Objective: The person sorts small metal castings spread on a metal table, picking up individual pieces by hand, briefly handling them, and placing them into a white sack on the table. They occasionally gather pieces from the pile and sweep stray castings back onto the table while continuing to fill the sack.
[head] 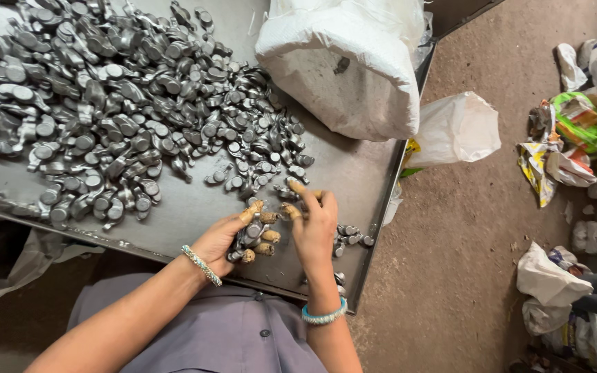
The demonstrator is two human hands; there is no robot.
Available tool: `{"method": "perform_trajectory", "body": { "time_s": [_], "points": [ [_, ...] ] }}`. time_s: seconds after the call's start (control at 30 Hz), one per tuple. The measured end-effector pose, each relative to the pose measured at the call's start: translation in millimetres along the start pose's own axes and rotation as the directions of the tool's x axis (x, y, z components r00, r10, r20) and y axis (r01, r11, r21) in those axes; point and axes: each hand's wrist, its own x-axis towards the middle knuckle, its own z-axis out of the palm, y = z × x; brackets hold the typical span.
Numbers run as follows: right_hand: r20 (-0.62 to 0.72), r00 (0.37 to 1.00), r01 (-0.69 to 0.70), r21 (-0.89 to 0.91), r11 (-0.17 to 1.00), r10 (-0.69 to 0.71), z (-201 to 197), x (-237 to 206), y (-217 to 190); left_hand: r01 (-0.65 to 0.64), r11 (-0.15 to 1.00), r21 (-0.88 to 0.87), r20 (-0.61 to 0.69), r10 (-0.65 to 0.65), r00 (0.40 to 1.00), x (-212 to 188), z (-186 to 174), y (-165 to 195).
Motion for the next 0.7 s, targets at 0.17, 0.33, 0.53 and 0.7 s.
{"method": "perform_trajectory", "body": {
  "time_s": [0.17, 0.33, 0.53, 0.7],
  "points": [
    [-0.040, 0.989, 0.132, -0.237, 0.963, -0.145, 12, 2, -4, -0.040, 0.999, -0.024, -0.016, 0.040, 0.999, 2, -3, 4],
    [-0.051, 0.995, 0.076, -0.227, 0.971, -0.090, 7, -17, 19, -0.113, 0.993, 0.027, -0.051, 0.114, 0.992, 0, 3, 11],
    [0.023, 0.976, -0.197, 0.527, 0.827, 0.218, 6, -40, 60, -0.126, 0.986, 0.109, -0.099, 0.137, 0.986, -10, 14, 15],
    [0.298, 0.903, -0.378, 0.892, 0.246, 0.308, 4, -47, 75, -0.155, 0.976, 0.155, -0.106, 0.172, 0.979, -14, 16, 15]
  ]
}}
